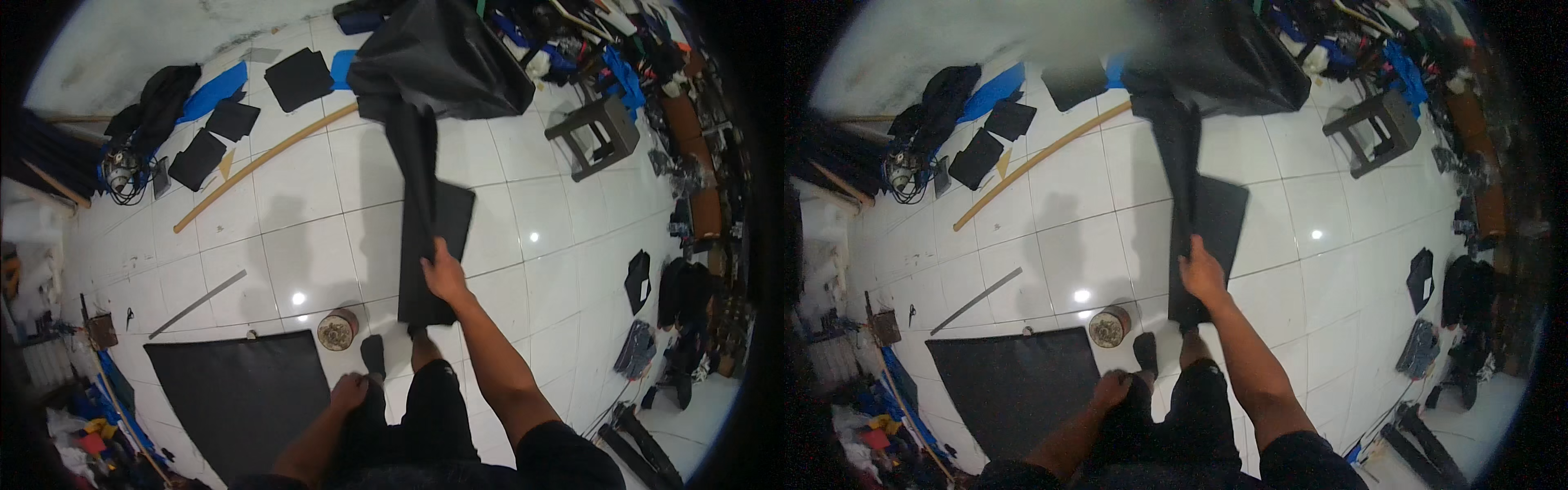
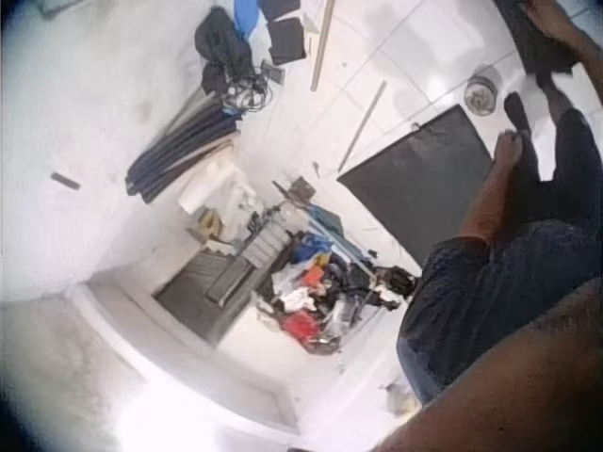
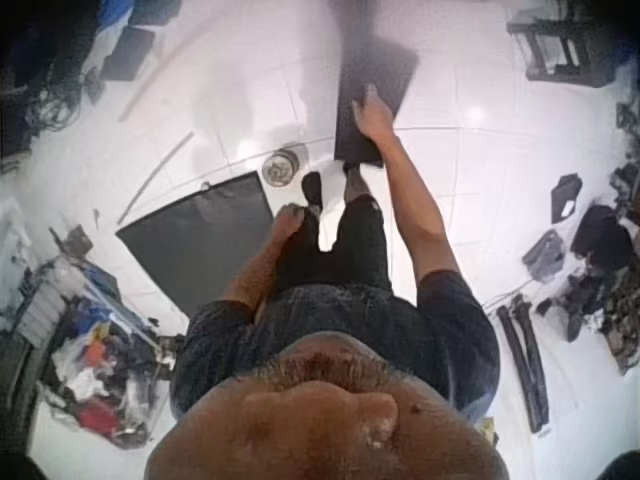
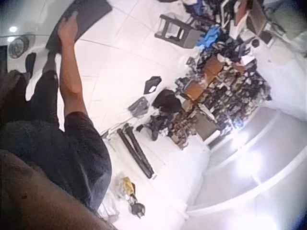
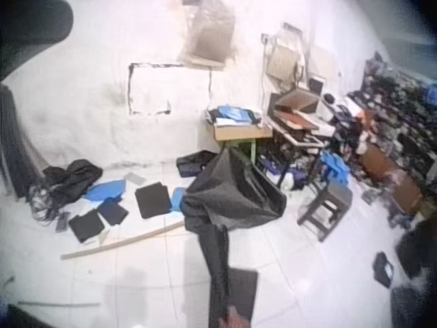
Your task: The person unrolls and spreads a black fabric sheet onto the floor, smooths its surface and aligns its edges by hand, and then picks up and unfolds another piece of fabric.
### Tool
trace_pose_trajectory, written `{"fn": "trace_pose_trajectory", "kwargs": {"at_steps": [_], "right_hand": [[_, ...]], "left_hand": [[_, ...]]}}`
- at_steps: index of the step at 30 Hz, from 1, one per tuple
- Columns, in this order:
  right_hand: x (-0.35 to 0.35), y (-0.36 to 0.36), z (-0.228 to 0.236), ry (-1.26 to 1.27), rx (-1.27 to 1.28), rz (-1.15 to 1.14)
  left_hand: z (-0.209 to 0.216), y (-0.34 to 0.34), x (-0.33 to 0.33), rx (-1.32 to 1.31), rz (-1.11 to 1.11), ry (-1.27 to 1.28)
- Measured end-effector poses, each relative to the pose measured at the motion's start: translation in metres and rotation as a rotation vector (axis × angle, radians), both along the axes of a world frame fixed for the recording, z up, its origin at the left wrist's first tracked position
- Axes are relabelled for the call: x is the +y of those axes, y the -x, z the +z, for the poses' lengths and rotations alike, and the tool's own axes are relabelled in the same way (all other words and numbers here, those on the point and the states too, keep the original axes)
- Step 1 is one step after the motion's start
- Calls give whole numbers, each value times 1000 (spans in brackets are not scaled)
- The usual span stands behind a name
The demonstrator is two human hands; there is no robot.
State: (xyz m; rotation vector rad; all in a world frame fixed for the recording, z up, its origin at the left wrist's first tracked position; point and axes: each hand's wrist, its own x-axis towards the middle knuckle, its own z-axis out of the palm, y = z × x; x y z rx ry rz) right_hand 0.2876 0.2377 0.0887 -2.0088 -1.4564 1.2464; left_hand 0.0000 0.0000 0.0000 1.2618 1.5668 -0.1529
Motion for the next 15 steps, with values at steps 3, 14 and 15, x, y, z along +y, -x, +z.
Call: {"fn": "trace_pose_trajectory", "kwargs": {"at_steps": [3,14,15], "right_hand": [[-1,25,-22,44,-28,-79],[82,28,-119,20,-50,283],[86,35,-113,42,-37,357]], "left_hand": [[30,-26,20,13,195,-71],[-13,-151,355,-293,913,45],[-33,-140,361,-134,825,20]]}}
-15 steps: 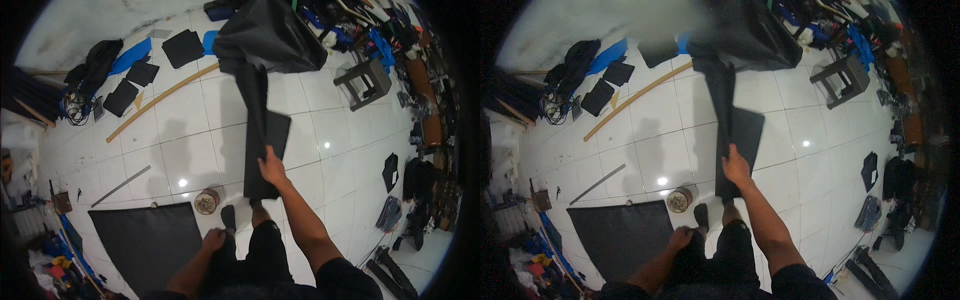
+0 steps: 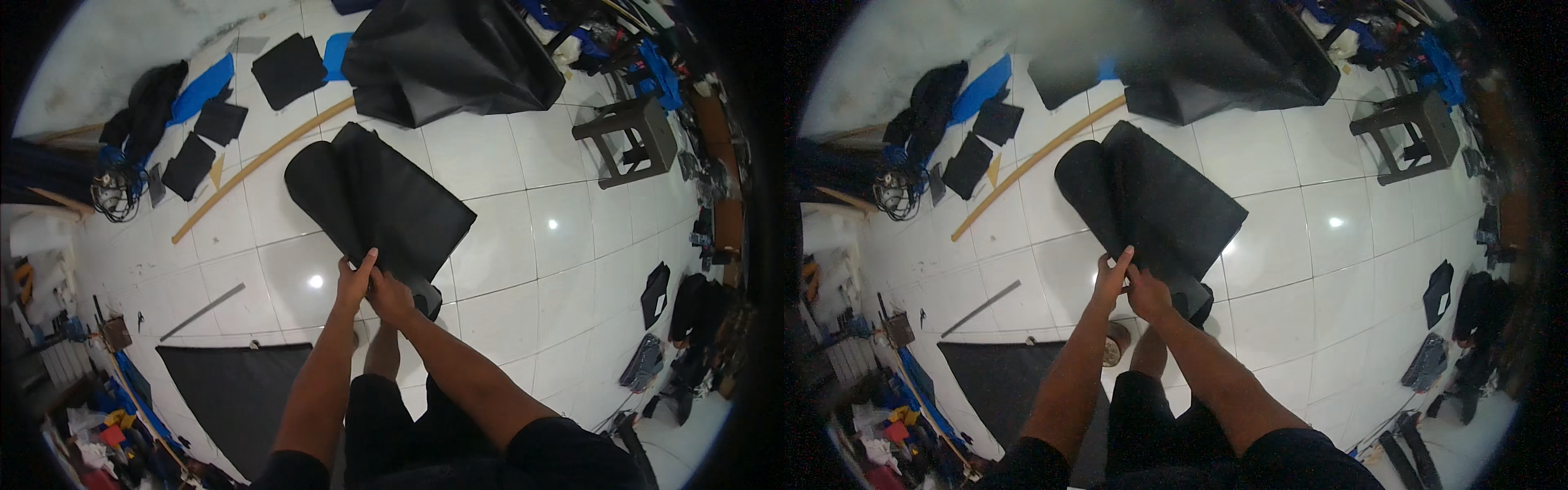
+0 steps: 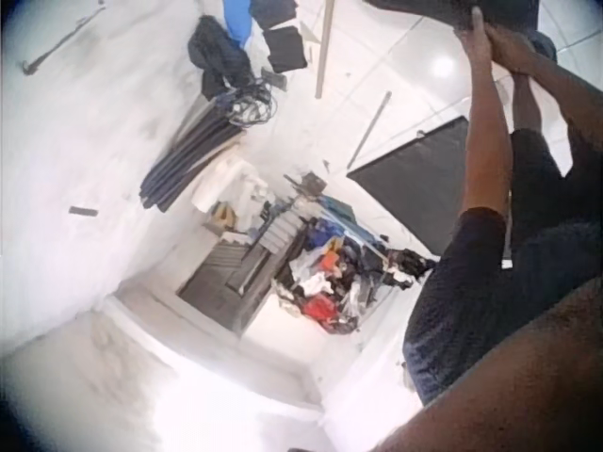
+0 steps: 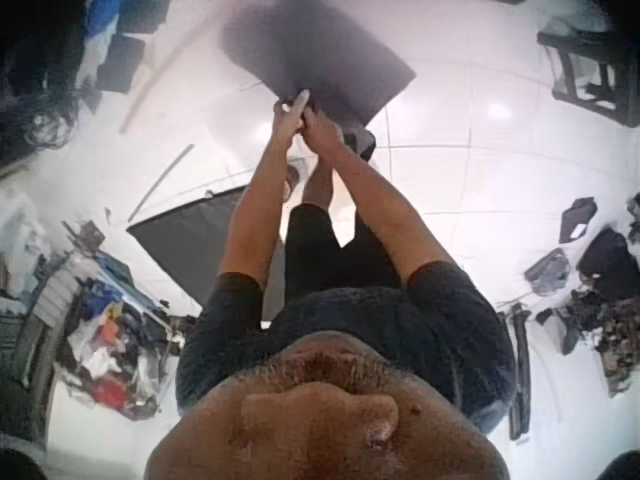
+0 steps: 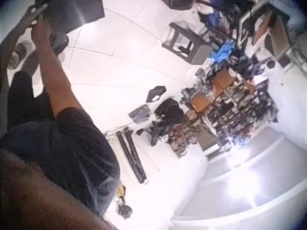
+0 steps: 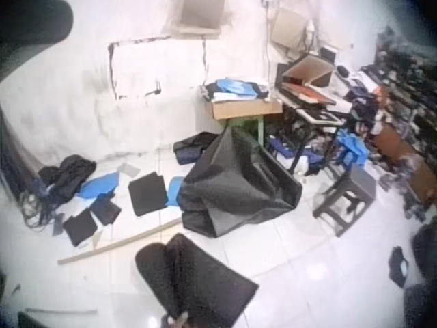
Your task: The person unrolls and spreads a black fabric sheet onto the floor, smooths its surface and aligns its edges by hand, and then picks up and unfolds another piece of fabric.
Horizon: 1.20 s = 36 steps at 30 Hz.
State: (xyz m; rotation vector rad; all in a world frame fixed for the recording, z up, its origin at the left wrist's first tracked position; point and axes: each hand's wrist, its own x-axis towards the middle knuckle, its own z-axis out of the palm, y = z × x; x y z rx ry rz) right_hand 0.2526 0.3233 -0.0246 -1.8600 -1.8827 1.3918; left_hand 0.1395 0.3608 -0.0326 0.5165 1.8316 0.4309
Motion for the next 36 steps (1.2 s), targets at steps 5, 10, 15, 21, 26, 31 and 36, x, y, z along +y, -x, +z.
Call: {"fn": "trace_pose_trajectory", "kwargs": {"at_steps": [5,10,15,21,26,31,36], "right_hand": [[0,0,-26,99,-13,51],[0,-17,-13,234,146,-29],[53,-102,11,-22,95,-374],[122,-202,134,-379,-171,-432],[131,-247,193,-607,-29,-753],[134,-244,227,-756,194,-812],[138,-233,217,-764,8,-590]], "left_hand": [[-53,8,-18,301,-140,60],[-64,36,-56,176,-22,29],[-67,41,-86,255,35,-75],[-56,54,-98,247,83,-56],[-62,54,-92,44,300,-84],[-74,49,-69,-87,410,-116],[-62,41,-50,-37,377,-110]]}}
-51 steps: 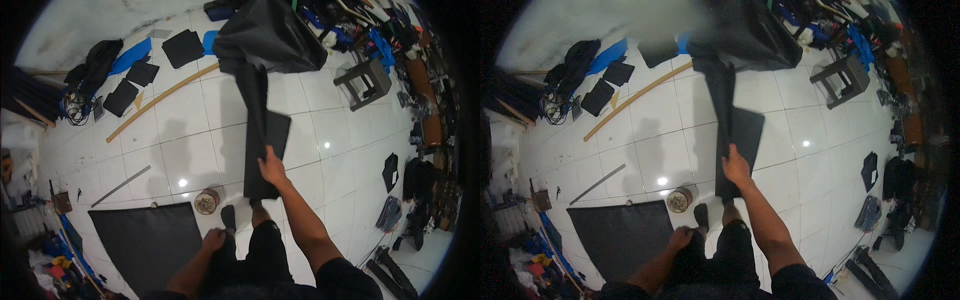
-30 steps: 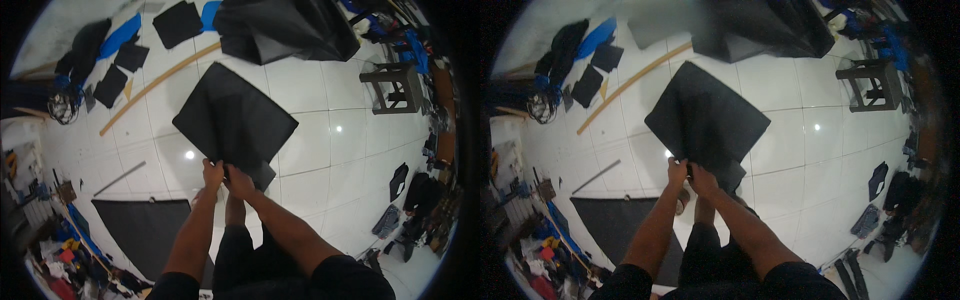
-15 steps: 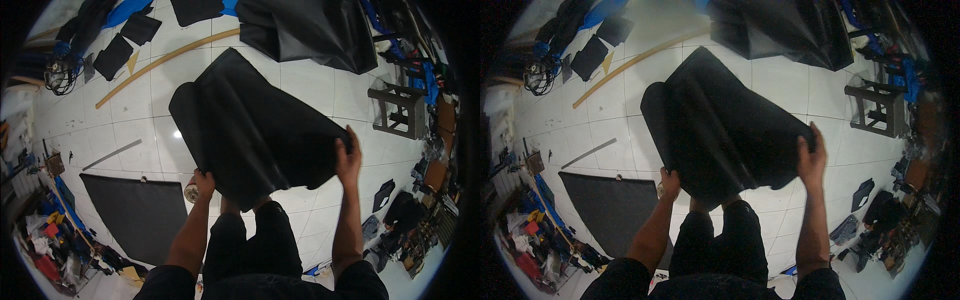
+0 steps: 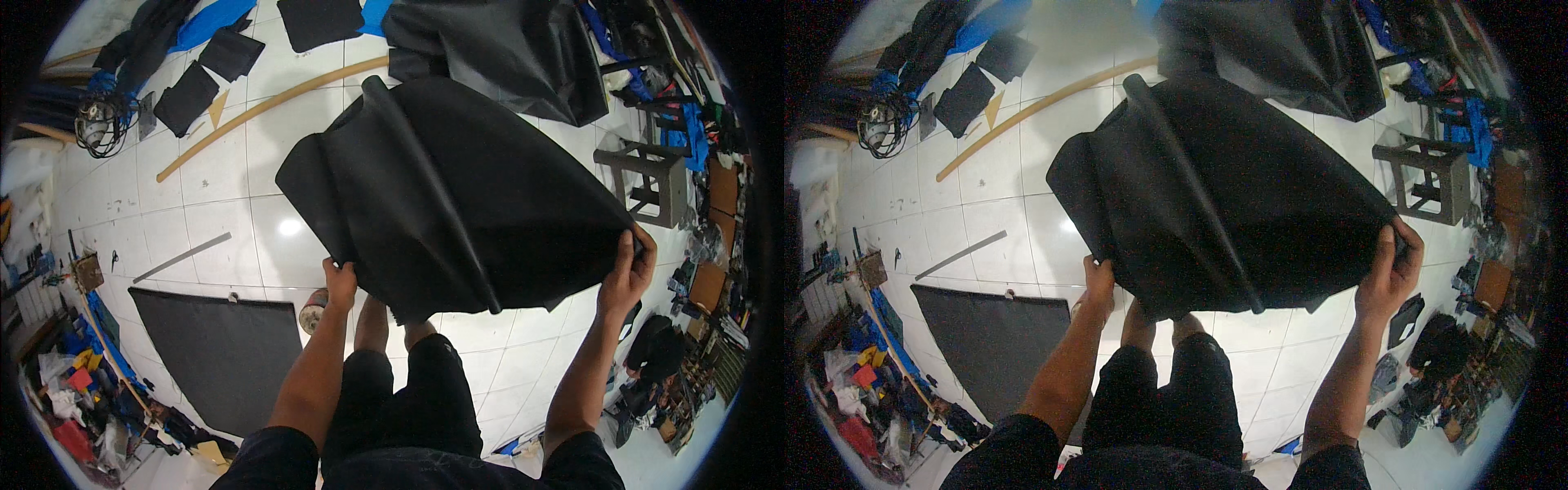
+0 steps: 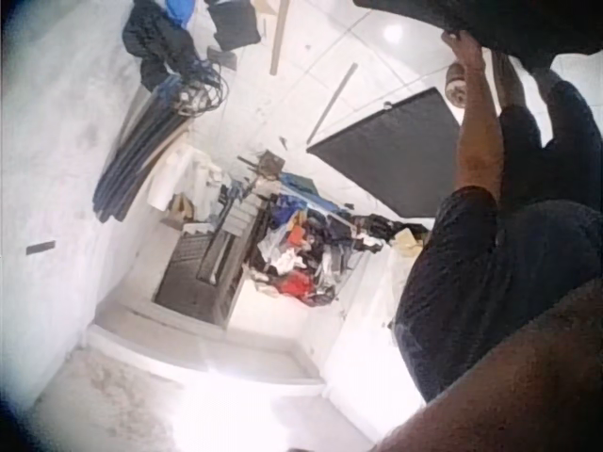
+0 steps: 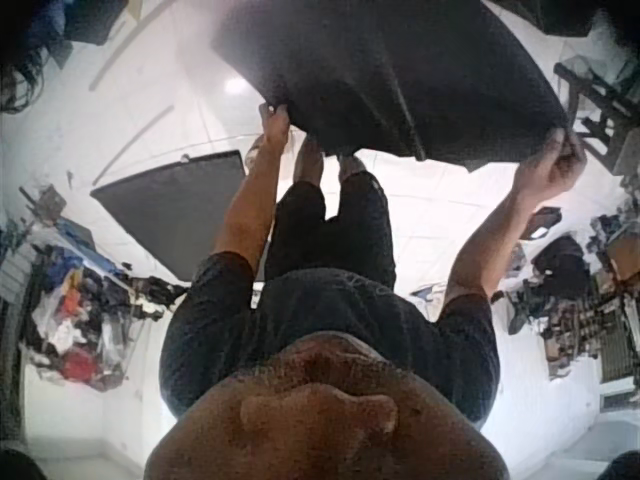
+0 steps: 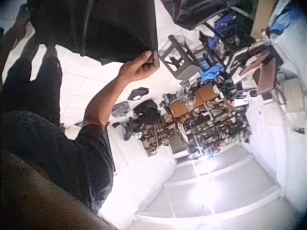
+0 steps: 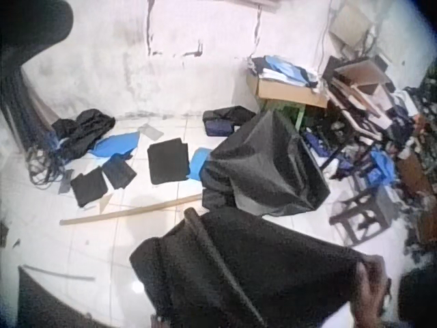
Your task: The person unrolls and spreads a black fabric sheet onto the floor, smooths its surface and aligns its edges by hand, and then picks up and unfolds another piece of fabric.
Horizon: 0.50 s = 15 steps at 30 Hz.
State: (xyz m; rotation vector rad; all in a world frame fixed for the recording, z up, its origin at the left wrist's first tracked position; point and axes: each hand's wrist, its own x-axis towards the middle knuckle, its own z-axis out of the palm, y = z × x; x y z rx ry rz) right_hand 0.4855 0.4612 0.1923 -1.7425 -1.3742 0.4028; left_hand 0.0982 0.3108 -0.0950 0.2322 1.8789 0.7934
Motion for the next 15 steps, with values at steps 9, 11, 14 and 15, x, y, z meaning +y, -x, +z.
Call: {"fn": "trace_pose_trajectory", "kwargs": {"at_steps": [9,11,14,15], "right_hand": [[-10,1,-54,259,-44,-28],[-10,-1,-61,267,-86,-6],[-11,-8,-64,207,-132,12],[-8,-10,-61,219,-109,-37]], "left_hand": [[12,25,-17,6,24,70],[20,28,-19,10,1,85],[34,31,-17,1,-62,138],[37,35,-17,-10,-103,176]]}}
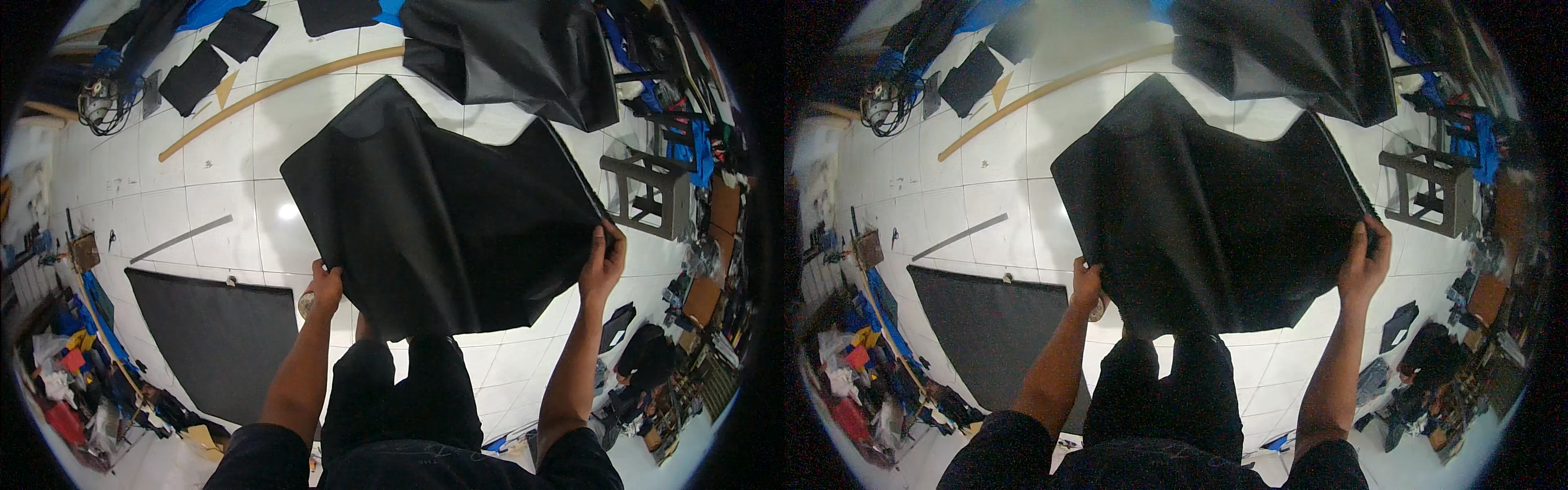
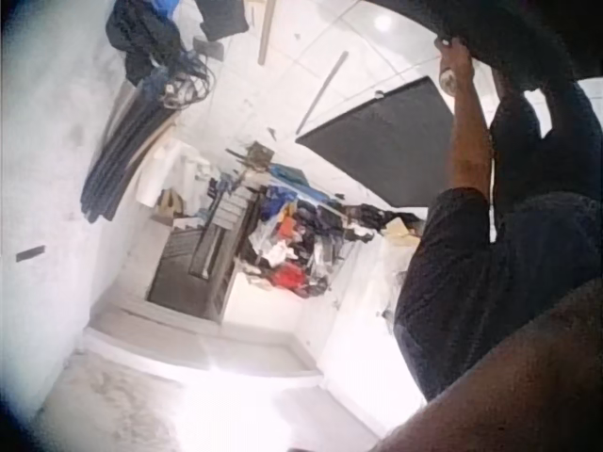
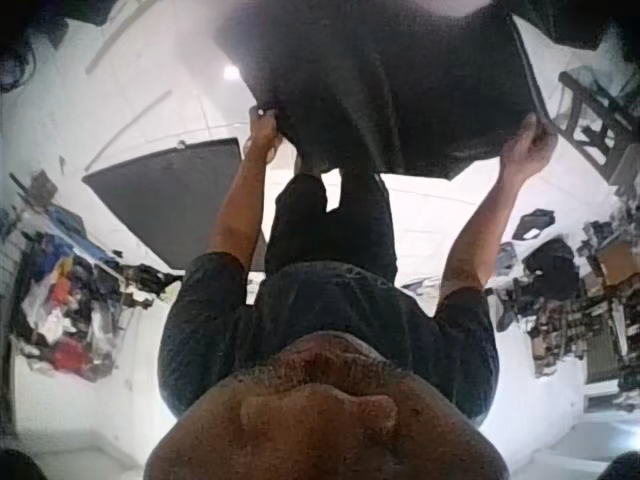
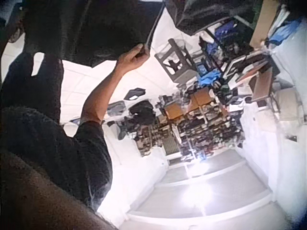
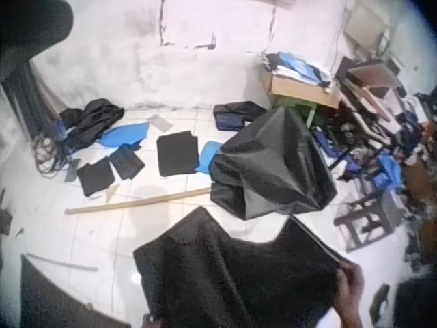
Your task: The person unrolls and spreads a black fabric sheet onto the floor, smooths its surface and aligns its edges by hand, and then picks up and unfolds another piece of fabric.
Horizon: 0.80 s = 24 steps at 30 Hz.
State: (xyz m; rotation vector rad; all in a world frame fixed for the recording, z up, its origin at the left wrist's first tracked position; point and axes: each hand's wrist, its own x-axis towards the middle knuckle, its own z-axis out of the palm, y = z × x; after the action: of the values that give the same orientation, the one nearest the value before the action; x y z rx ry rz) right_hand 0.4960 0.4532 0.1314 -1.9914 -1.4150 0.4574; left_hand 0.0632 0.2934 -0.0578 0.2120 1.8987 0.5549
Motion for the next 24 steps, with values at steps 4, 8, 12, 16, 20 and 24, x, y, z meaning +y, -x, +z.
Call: {"fn": "trace_pose_trajectory", "kwargs": {"at_steps": [4,8,12,16,20,24], "right_hand": [[17,-1,16,-98,109,30],[26,-22,5,-35,-25,50],[28,-38,-48,157,-228,77],[-1,-16,-95,422,-756,175],[-62,79,-144,700,-85,508],[-109,196,-131,1142,168,686]], "left_hand": [[-16,12,-19,23,-21,-43],[-28,12,-27,13,-10,-36],[-43,10,-35,-51,153,-167],[-37,4,-21,-128,169,-144],[-39,5,-24,-71,126,-145],[-23,0,-15,-43,131,-123]]}}
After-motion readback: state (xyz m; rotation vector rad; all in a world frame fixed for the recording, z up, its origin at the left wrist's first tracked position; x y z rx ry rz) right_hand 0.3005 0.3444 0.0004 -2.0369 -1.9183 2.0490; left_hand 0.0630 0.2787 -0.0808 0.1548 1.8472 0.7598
